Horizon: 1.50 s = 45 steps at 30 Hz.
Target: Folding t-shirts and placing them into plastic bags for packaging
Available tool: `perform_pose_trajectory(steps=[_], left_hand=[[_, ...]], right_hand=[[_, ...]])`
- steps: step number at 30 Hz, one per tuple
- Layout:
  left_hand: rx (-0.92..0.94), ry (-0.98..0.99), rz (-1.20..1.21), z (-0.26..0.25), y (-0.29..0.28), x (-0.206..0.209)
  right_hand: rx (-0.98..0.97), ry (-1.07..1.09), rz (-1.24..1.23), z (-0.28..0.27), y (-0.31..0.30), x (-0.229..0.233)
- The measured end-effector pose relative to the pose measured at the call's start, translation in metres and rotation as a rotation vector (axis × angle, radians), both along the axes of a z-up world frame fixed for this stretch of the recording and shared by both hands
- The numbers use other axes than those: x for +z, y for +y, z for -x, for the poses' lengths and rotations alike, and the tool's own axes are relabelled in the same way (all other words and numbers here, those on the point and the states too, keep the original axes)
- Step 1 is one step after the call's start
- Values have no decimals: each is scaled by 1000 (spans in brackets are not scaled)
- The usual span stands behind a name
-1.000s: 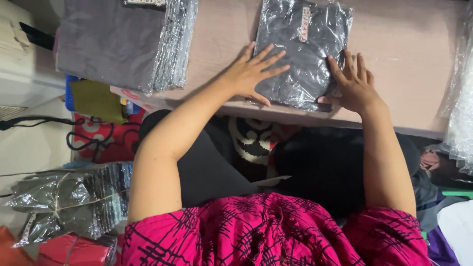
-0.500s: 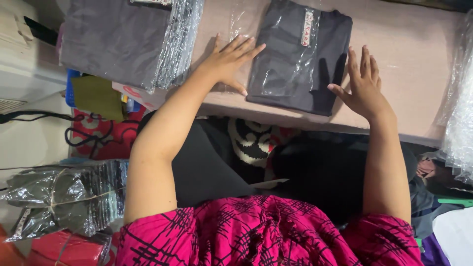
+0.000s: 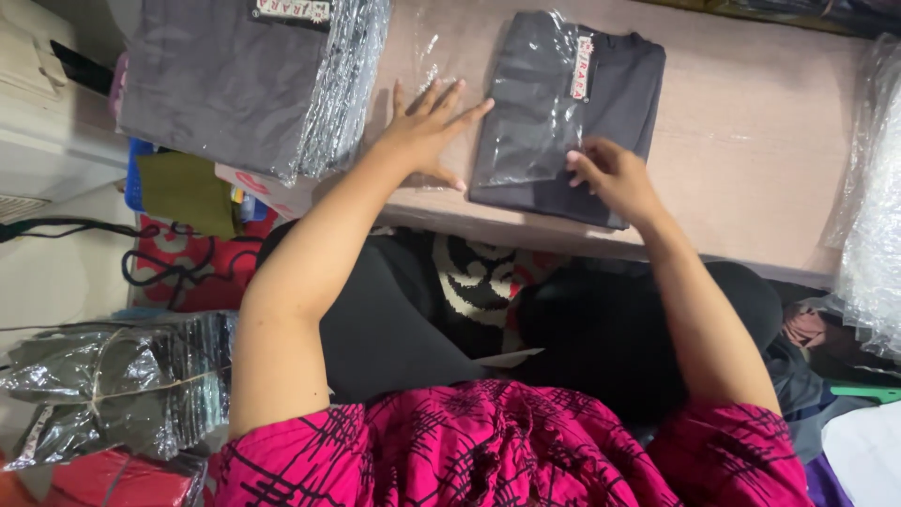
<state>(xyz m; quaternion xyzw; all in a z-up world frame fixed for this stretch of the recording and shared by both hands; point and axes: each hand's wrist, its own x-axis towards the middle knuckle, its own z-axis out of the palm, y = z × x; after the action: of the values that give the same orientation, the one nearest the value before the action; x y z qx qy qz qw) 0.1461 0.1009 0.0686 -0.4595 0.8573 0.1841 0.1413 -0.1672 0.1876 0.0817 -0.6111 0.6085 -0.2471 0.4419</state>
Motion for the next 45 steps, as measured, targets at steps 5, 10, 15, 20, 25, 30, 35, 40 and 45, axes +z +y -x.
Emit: perform_pose_trajectory(steps=[5, 10, 15, 20, 25, 30, 35, 40, 45], left_hand=[[-6, -15, -14, 9, 4, -5], [23, 21, -50, 7, 0, -11], [40, 8, -65, 6, 2, 2], [56, -160, 33, -3, -10, -3], [235, -304, 54, -29, -53, -64], [380, -291, 248, 30, -37, 31], [-425, 961, 277, 127, -41, 10], [-280, 383, 96, 178, -43, -39], [50, 260, 181, 154, -84, -68]], right_hand=[[-38, -221, -68, 8, -12, -23], [-41, -325, -165, 10, -12, -7], [-58, -255, -120, 6, -9, -8], [-13, 30, 65, 5, -7, 2], [-49, 275, 106, 31, -14, 16], [-82, 325, 198, 38, -25, 36], [-78, 432, 329, 44, -53, 27], [-25, 539, 356, 36, -71, 12], [66, 535, 248, 35, -104, -28]])
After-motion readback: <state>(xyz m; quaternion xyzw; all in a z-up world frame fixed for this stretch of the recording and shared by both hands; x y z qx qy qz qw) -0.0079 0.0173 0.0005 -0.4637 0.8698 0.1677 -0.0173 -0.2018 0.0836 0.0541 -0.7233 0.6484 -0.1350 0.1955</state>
